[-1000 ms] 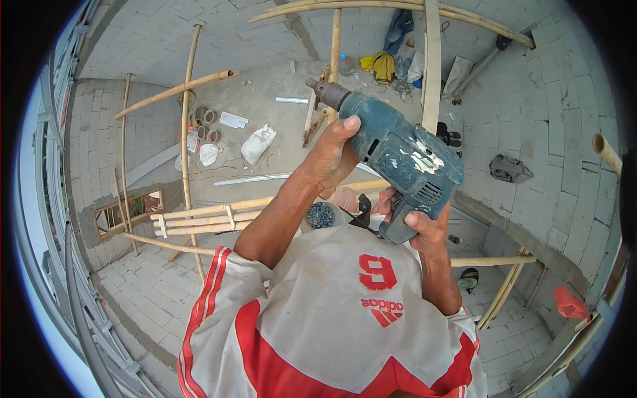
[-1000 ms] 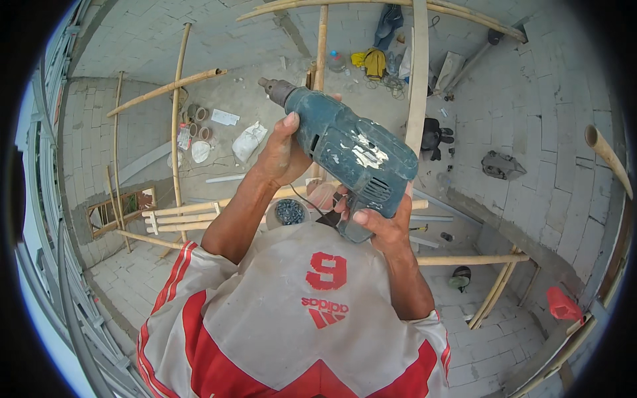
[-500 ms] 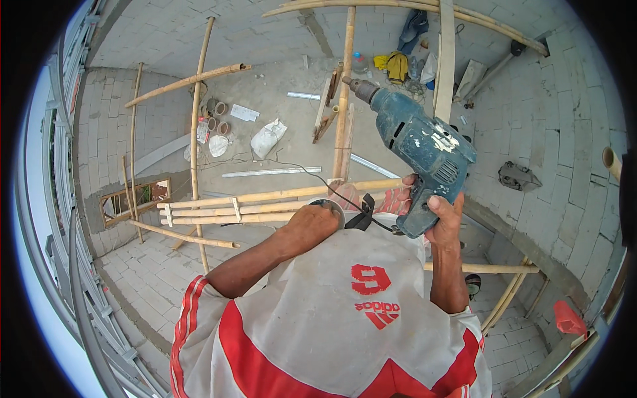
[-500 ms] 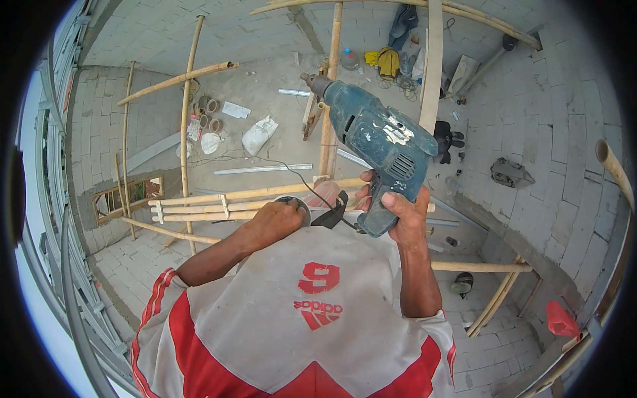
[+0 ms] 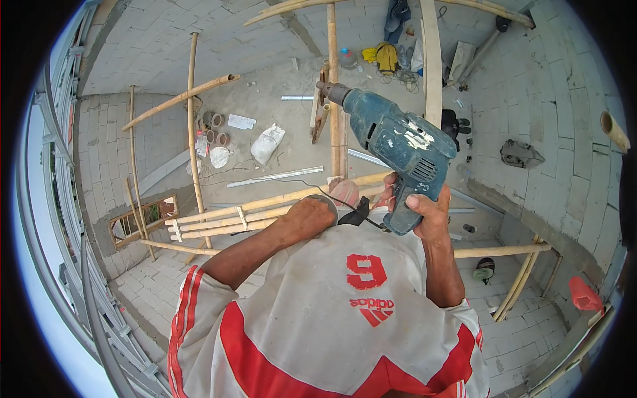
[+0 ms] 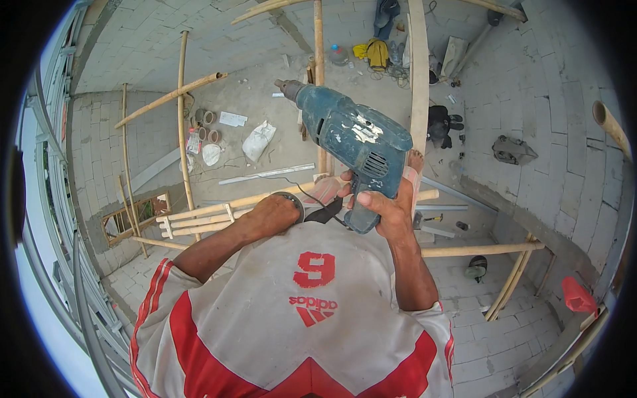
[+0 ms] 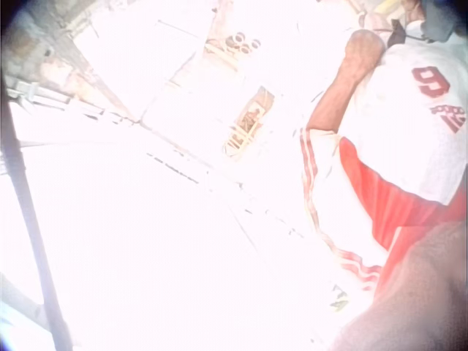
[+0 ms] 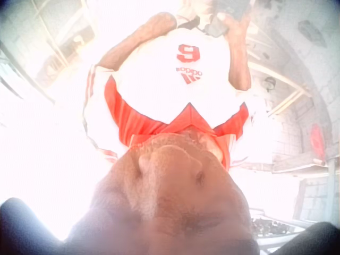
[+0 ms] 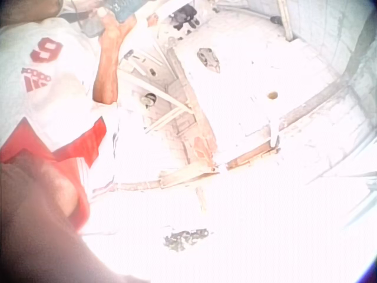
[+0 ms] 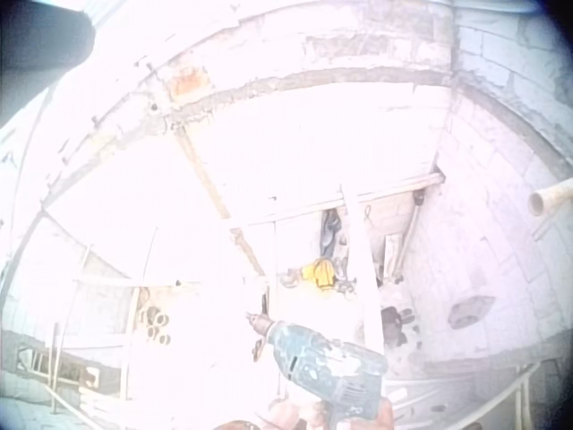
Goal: The person places screws onto a power drill bit, positions metal brackets against the steel roof framing, and drives the screws into the frame using the drill.
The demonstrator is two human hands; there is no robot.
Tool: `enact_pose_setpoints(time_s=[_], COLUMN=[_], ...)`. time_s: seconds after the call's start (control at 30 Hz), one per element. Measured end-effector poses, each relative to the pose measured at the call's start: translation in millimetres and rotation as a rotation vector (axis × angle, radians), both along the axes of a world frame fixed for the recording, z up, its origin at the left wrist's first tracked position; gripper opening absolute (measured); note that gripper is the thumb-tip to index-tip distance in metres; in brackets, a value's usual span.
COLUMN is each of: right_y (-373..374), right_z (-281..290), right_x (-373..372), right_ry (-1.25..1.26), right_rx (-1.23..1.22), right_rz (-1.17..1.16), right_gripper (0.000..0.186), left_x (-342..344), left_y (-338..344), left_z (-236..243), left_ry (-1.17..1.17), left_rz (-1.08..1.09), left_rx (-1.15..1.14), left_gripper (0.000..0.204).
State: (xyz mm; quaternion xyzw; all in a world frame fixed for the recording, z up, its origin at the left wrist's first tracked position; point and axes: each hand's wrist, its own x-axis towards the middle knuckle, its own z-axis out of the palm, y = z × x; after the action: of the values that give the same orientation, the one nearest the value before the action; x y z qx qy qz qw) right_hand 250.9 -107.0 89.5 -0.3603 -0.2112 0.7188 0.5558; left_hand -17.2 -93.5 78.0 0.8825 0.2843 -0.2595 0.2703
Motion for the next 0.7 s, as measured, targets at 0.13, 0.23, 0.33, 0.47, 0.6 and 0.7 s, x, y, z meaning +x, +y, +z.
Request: enact_pose_setpoints(time_s=[0.13, 0.23, 0.33, 0.47, 0.6, 0.7], right_y=[-3.2, -2.4, -1.0, -2.2, -2.4, -3.1], right_z=[-0.9, -0.6, 9.5, 11.3, 4.5, 4.5], right_x=[0.0, -0.7, -9.7, -10.4, -4.7, -3.2], right_ry=[-0.021, -0.001, -0.098, -0.104, -0.064, -0.037], right_rx=[-0.007, 0.004, -0.006, -0.008, -0.012, -0.035], right_rz=[0.001, 0.014, -0.050, -0.042, -0.011, 0.004], right_gripper=[0.058, 0.058, 0.057, 0.056, 0.057, 0.060], left_x=[-1.7, -3.0, -1.2, -4.8, -5.6, -2.4], left_y=[-3.6, -5.1, -2.2, 0.5, 6.0, 11.6], left_z=[3.4, 0.1, 0.3, 0.7, 5.0, 19.9], left_ry=[0.012, 0.048, 0.096, 0.056, 0.059, 0.040], left_rz=[0.055, 0.075, 0.063, 0.044, 0.028, 0.107], left_rx=[-0.083, -0.079, -0.083, -0.097, -0.131, -0.190], left_gripper=[0.015, 0.015, 0.015, 0.015, 0.015, 0.014])
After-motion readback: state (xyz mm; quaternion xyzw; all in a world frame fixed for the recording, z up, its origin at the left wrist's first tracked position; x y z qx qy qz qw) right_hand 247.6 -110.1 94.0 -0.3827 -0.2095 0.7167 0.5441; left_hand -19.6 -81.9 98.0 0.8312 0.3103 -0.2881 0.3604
